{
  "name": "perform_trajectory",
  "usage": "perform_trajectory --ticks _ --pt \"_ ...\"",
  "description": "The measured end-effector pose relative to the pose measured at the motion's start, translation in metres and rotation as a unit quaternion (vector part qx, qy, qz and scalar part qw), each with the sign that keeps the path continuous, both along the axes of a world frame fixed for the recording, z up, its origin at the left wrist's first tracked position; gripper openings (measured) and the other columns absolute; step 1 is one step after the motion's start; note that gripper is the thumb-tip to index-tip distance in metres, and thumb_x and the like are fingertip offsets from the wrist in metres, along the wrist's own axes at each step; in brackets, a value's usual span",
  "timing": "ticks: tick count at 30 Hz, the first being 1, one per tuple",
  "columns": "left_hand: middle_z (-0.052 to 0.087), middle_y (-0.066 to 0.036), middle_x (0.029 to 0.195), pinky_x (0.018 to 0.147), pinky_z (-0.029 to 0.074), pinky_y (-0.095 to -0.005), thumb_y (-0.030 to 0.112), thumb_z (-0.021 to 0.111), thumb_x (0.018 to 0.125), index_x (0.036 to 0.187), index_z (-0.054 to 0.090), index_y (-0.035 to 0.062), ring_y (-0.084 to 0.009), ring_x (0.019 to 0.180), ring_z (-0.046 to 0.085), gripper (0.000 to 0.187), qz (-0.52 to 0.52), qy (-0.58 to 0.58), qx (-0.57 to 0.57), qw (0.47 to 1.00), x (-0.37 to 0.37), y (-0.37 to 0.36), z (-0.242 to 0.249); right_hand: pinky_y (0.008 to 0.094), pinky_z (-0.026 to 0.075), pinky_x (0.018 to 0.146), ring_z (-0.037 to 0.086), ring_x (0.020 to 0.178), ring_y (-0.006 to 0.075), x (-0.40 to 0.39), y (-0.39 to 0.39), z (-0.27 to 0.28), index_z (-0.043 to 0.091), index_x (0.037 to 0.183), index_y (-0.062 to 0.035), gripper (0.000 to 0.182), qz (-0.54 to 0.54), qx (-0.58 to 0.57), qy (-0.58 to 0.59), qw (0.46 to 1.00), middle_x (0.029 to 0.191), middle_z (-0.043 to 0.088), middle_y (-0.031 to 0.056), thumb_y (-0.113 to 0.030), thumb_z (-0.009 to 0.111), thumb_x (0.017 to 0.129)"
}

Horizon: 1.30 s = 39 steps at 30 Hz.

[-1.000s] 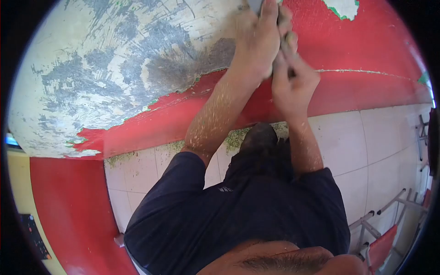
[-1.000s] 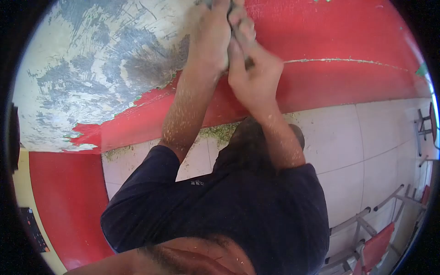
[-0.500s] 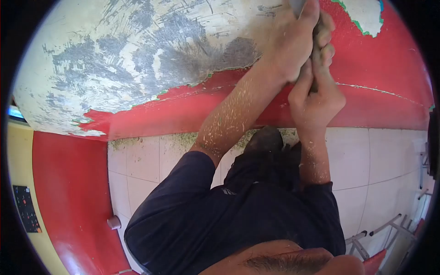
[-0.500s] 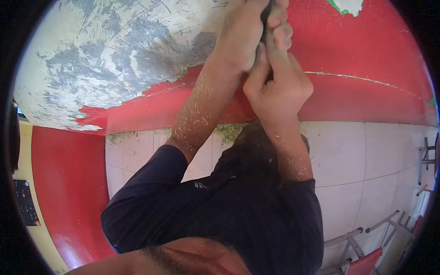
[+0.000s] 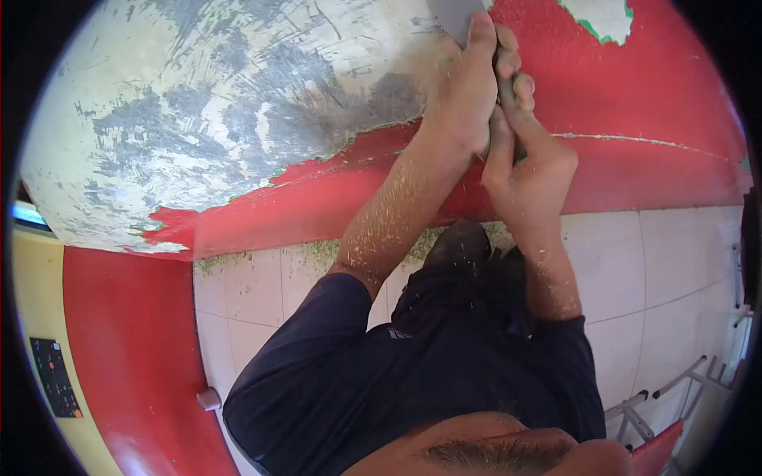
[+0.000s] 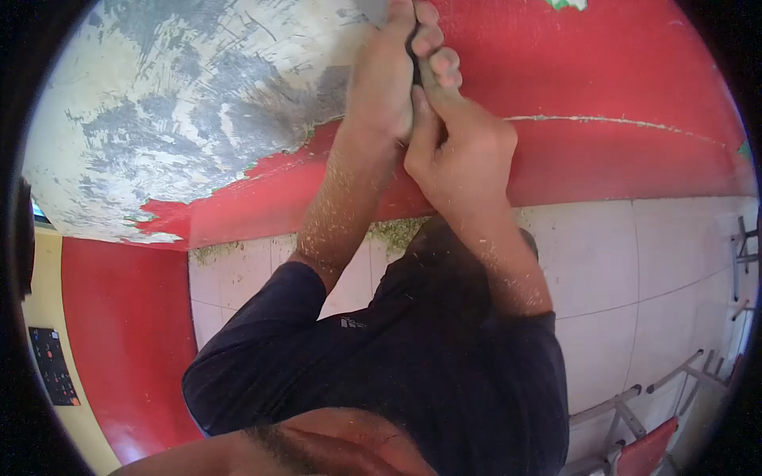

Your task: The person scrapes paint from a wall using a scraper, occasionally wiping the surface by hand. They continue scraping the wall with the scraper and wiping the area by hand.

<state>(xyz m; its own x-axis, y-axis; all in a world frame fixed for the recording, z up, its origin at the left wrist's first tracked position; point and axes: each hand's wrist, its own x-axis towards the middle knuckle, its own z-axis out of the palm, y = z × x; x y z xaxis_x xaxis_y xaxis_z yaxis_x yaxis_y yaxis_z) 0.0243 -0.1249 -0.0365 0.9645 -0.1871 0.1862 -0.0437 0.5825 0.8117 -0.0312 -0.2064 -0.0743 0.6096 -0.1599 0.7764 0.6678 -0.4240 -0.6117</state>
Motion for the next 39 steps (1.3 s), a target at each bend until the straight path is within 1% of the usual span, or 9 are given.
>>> perform_trajectory --ticks 7,16,18,24,27,32,35,36,39 --pt "0.042 0.000 0.063 0.047 0.046 -0.0328 0.045 0.038 0.100 0.085 0.046 0.0102 -0.0171 0.051 0.050 0.039 0.041 0.048 0.049 0.997 -0.011 0.003 0.010 0.0356 0.044 0.049 0.057 0.051 0.0314 0.000 0.009 -0.001 0.069 0.092 -0.0002 0.013 0.055 0.078 0.016 0.995 0.062 0.056 0.0196 -0.003 0.064 0.080" --pt "0.042 -0.001 0.062 0.044 0.045 -0.0324 0.044 0.042 0.100 0.085 0.047 0.0087 -0.0175 0.049 0.050 0.039 -0.040 0.008 -0.028 0.999 0.005 0.006 0.000 0.0363 0.044 0.049 0.056 0.051 0.0323 -0.005 0.010 -0.003 0.069 0.090 -0.0010 0.011 0.036 0.044 0.023 0.998 0.061 0.056 0.0179 -0.003 0.064 0.080" --pt "0.043 -0.001 0.061 0.044 0.044 -0.0321 0.044 0.041 0.100 0.083 0.047 0.0078 -0.0177 0.048 0.050 0.040 0.010 -0.002 0.019 1.000 -0.003 0.005 0.015 0.0365 0.044 0.049 0.056 0.050 0.0314 0.004 0.008 0.011 0.069 0.090 -0.0015 0.012 0.017 0.038 0.005 0.999 0.060 0.055 0.0174 -0.003 0.063 0.080" --pt "0.045 -0.003 0.060 0.044 0.044 -0.0313 0.042 0.039 0.101 0.081 0.048 0.0056 -0.0177 0.048 0.051 0.042 -0.048 0.007 0.015 0.999 -0.003 0.010 0.018 0.0349 0.045 0.049 0.058 0.050 0.0299 0.004 0.011 0.000 0.069 0.097 -0.0019 0.017 -0.009 0.011 -0.018 1.000 0.060 0.056 0.0178 -0.003 0.063 0.081" --pt "0.042 -0.001 0.063 0.049 0.042 -0.0294 0.044 0.043 0.099 0.086 0.048 0.0100 -0.0143 0.052 0.045 0.037 0.032 0.011 0.050 0.998 -0.008 0.003 0.032 0.0328 0.046 0.050 0.060 0.051 0.0293 0.002 0.015 0.002 0.069 0.100 -0.0017 0.020 0.019 0.056 0.011 0.998 0.065 0.059 0.0199 -0.002 0.062 0.081" --pt "0.039 0.003 0.059 0.049 0.043 -0.0306 0.043 0.043 0.100 0.089 0.049 0.0100 -0.0130 0.048 0.044 0.035 0.038 0.029 0.050 0.998 -0.006 0.012 0.028 0.0319 0.048 0.054 0.060 0.055 0.0294 0.008 0.012 0.006 0.066 0.113 -0.0042 0.031 0.051 0.014 -0.007 0.999 0.071 0.060 0.0205 -0.002 0.061 0.082" --pt "0.049 -0.004 0.064 0.048 0.051 -0.0334 0.039 0.038 0.101 0.084 0.050 0.0058 -0.0187 0.055 0.057 0.039 0.063 -0.060 0.076 0.993 -0.004 0.016 0.025 0.0333 0.048 0.058 0.062 0.060 0.0287 0.001 0.015 0.008 0.061 0.123 -0.0060 0.040 0.122 0.096 0.063 0.986 0.078 0.062 0.0211 -0.002 0.057 0.083" --pt "0.051 -0.006 0.065 0.057 0.057 -0.0381 0.035 0.037 0.102 0.085 0.051 0.0042 -0.0217 0.061 0.063 0.038 0.073 -0.034 0.073 0.994 -0.005 0.016 0.021 0.0310 0.050 0.065 0.065 0.069 0.0236 -0.007 0.012 0.005 0.055 0.129 -0.0024 0.043 0.118 0.063 0.076 0.988 0.088 0.066 0.0204 -0.004 0.056 0.086" --pt "0.052 -0.007 0.065 0.062 0.059 -0.0417 0.034 0.039 0.102 0.086 0.051 0.0039 -0.0241 0.064 0.065 0.036 0.085 -0.049 0.009 0.995 -0.005 0.000 0.018 0.0287 0.050 0.074 0.066 0.082 0.0180 -0.010 0.012 -0.010 0.052 0.129 0.0034 0.043 0.102 0.129 0.012 0.986 0.096 0.068 0.0200 -0.006 0.057 0.088"
